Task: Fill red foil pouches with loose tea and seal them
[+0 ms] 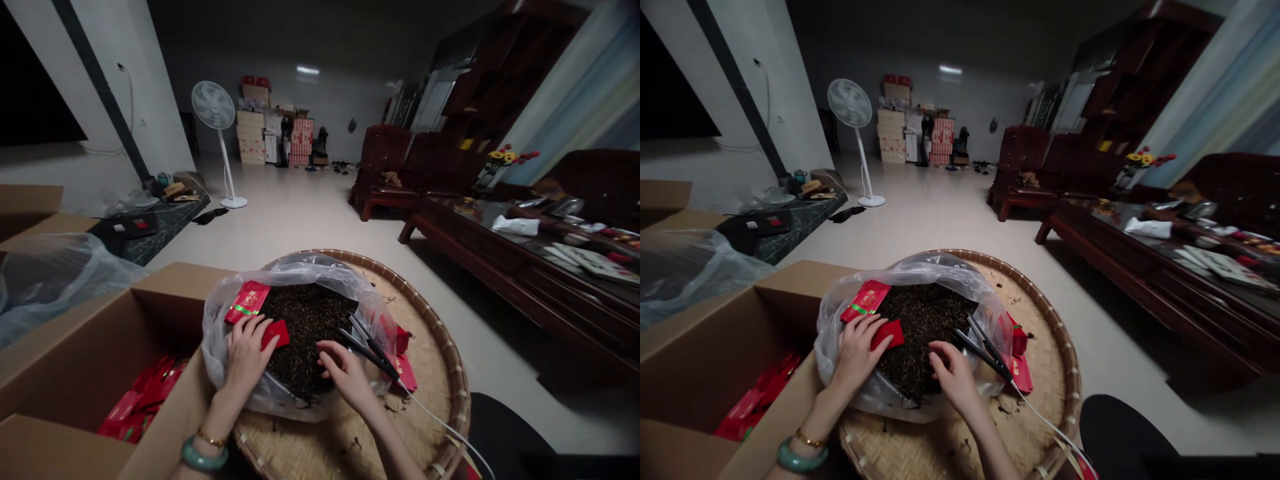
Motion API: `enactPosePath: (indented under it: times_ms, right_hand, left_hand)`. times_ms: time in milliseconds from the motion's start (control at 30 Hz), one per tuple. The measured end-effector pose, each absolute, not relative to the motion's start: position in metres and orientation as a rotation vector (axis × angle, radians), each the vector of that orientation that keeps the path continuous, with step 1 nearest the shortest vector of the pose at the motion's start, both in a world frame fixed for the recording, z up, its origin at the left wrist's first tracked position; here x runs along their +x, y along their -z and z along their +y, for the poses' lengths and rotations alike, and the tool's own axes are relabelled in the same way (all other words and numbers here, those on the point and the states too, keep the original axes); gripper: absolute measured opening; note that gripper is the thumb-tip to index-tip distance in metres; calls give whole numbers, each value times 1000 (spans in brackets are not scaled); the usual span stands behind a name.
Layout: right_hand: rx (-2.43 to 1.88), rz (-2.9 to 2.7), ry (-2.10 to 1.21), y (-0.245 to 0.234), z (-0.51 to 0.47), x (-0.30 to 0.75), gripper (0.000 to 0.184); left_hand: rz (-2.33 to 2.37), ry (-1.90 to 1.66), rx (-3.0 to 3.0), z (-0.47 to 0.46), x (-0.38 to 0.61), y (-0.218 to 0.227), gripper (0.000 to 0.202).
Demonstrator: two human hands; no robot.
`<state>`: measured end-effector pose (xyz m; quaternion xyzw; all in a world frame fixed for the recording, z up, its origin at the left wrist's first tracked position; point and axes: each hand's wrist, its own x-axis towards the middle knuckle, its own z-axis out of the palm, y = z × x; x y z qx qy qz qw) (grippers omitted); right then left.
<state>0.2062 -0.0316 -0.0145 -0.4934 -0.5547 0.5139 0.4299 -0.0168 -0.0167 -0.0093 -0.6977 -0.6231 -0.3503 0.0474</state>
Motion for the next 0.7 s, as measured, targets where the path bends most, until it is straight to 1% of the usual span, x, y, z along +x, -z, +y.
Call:
enactPosePath:
  times_ms: [67,167,233,300,400,500,600,700]
  right_hand:
    - [-1233,-1413,-1262,20,-32,206,38]
    - [-1231,-1461,-1238,22,-32,204,34]
    - [-1214,-1529,-1147,18,-32,202,31]
    - [-1183,-1613,-952,10,-35,199,32]
    - [-1132,-1728,-628,0,-40,194,42]
    - [-1099,-1826,-361,-5,-46,190,46]
    - [-1076,-1870,-124,-4,-49,188,50]
    - [-1044,-1885,-11,-3,-50,188,52]
  left_hand:
    - [-1950,993,-2151,-21,-23,8,31]
    - [-2025,1101,-2161,-25,-28,0,20]
    - [-2103,1319,-2167,-29,-24,-5,15]
    - [-2227,1619,-2166,-33,-13,-8,14]
    - [-2431,2106,-2115,-44,12,-10,19]
    - [-2546,2499,-1970,-55,35,-10,25]
    - [-2673,2788,-1744,-62,48,-11,35]
    - [-2713,2952,-1636,-66,52,-11,42]
